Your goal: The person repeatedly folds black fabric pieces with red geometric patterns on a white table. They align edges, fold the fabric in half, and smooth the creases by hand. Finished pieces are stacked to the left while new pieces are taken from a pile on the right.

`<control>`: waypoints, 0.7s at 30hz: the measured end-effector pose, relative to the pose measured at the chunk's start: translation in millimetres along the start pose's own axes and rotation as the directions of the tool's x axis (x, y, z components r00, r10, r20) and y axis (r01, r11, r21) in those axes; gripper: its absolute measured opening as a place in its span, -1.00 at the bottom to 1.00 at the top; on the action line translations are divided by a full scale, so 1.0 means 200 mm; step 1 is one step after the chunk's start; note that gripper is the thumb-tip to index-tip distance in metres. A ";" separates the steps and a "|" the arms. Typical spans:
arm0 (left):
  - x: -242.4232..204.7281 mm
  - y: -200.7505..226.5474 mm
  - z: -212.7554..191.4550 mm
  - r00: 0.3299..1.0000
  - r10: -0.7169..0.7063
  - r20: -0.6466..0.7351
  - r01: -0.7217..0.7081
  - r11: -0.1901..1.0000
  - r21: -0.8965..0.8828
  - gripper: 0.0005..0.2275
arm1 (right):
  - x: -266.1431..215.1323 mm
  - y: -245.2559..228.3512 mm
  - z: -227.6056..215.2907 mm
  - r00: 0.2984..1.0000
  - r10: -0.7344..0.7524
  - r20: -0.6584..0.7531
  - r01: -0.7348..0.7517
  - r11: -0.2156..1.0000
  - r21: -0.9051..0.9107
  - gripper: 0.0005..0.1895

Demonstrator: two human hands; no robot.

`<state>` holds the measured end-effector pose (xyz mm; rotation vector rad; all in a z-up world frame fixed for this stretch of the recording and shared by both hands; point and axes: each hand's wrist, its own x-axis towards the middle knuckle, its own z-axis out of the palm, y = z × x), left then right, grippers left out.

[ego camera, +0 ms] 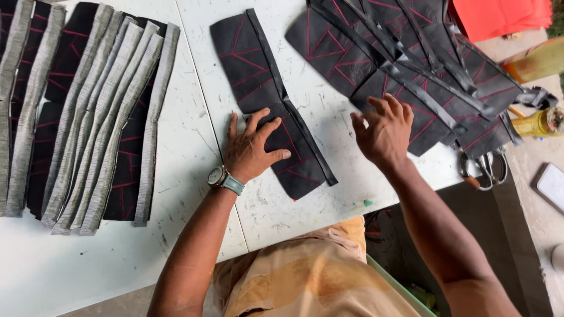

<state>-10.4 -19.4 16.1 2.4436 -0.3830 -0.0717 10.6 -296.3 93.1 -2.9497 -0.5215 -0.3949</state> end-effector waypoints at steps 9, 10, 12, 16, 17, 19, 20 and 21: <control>-0.01 -0.02 0.03 1.000 0.013 0.009 -0.013 1.000 0.003 -0.32 | -0.38 -0.23 -0.02 0.731 -0.343 0.589 0.268 0.939 0.215 -0.08; -0.01 -0.02 0.03 0.999 -0.020 0.029 0.020 1.000 -0.005 -0.32 | -0.53 -0.16 -0.12 0.724 -0.385 0.573 0.288 0.923 0.256 -0.18; -0.01 -0.04 0.03 1.000 -0.002 0.006 0.002 1.000 0.016 -0.33 | -0.78 -0.03 -0.24 0.675 -0.242 0.697 0.122 0.968 0.218 -0.42; -0.01 -0.03 0.03 0.985 0.085 -0.150 -0.090 0.995 -0.032 -0.22 | -1.00 0.05 -0.31 0.787 0.055 0.614 -0.211 0.960 0.184 -0.70; 0.01 -0.03 0.01 0.986 0.054 -0.155 -0.056 0.998 -0.005 -0.14 | -0.95 0.01 -0.27 0.832 0.011 0.555 -0.148 0.968 0.203 -0.65; 0.03 -0.03 0.02 0.988 -0.014 -0.154 0.021 0.999 0.040 0.04 | -0.82 -0.14 -0.18 0.894 -0.079 0.440 -0.027 0.973 0.230 -0.47; 0.03 -0.04 0.02 0.991 -0.020 -0.129 0.028 0.998 0.061 0.03 | -0.73 -0.21 -0.13 0.900 -0.123 0.419 0.002 0.960 0.279 -0.42; 0.04 -0.03 0.02 0.994 -0.027 -0.103 0.035 0.996 0.082 0.02 | -0.63 -0.27 -0.07 0.903 -0.166 0.396 0.031 0.945 0.325 -0.37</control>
